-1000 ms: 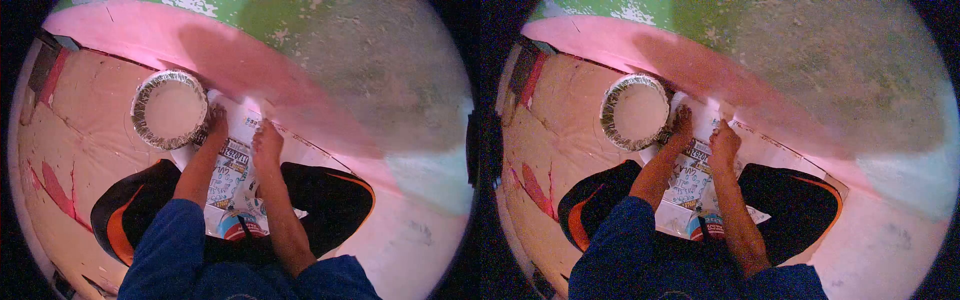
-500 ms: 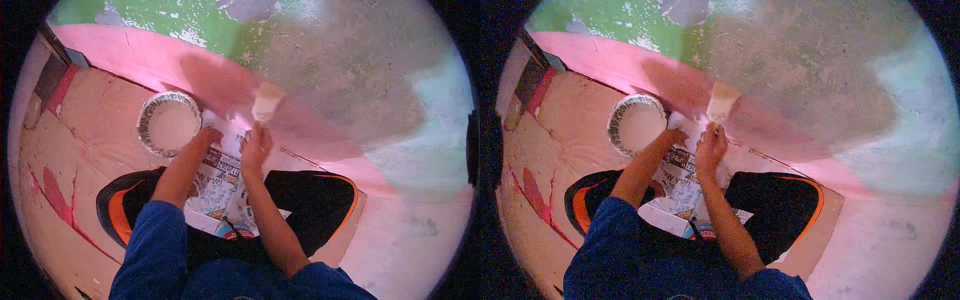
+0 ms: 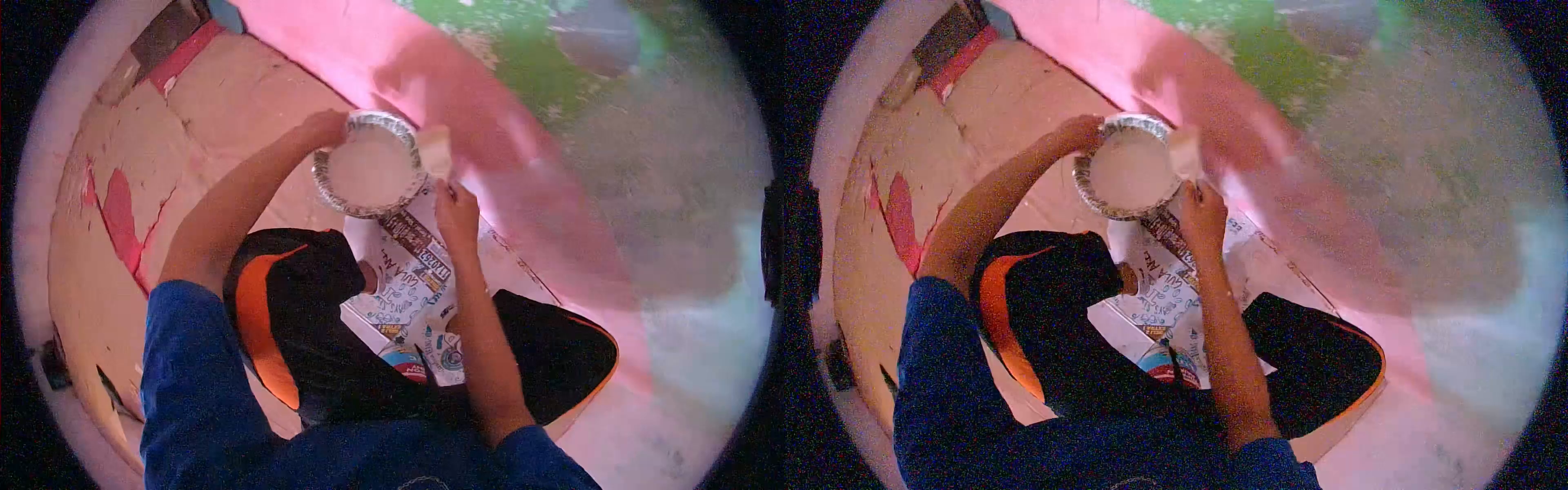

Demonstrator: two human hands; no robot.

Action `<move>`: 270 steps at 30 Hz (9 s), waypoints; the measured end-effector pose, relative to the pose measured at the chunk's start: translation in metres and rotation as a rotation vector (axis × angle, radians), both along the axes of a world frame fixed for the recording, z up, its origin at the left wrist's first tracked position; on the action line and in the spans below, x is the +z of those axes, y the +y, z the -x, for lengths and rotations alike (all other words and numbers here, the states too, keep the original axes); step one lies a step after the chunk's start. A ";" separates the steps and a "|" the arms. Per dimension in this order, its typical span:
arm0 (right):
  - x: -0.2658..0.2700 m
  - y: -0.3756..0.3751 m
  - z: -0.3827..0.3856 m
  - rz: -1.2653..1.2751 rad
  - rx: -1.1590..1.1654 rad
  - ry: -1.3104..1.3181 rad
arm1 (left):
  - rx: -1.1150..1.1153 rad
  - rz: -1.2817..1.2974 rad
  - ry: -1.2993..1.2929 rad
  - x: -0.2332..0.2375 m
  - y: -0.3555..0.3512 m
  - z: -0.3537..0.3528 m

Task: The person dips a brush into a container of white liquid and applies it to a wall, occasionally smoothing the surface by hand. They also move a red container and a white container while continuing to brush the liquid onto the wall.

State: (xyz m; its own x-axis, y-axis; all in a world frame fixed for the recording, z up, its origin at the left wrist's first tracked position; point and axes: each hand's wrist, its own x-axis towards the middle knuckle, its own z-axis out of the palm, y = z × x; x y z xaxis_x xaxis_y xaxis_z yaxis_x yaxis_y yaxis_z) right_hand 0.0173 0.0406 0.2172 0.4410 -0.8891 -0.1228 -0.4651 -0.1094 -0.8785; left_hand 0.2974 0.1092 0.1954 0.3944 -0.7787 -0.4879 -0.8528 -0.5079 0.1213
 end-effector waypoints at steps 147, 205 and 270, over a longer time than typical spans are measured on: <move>0.022 0.030 0.114 -0.590 -0.715 -0.503 | 0.934 1.293 0.834 -0.056 -0.124 0.292; -0.138 0.002 0.006 0.169 -0.508 -0.058 | 0.699 0.905 0.356 -0.176 -0.018 0.237; -0.136 -0.022 0.025 0.152 -0.266 0.430 | 0.197 0.382 0.301 -0.234 -0.019 0.227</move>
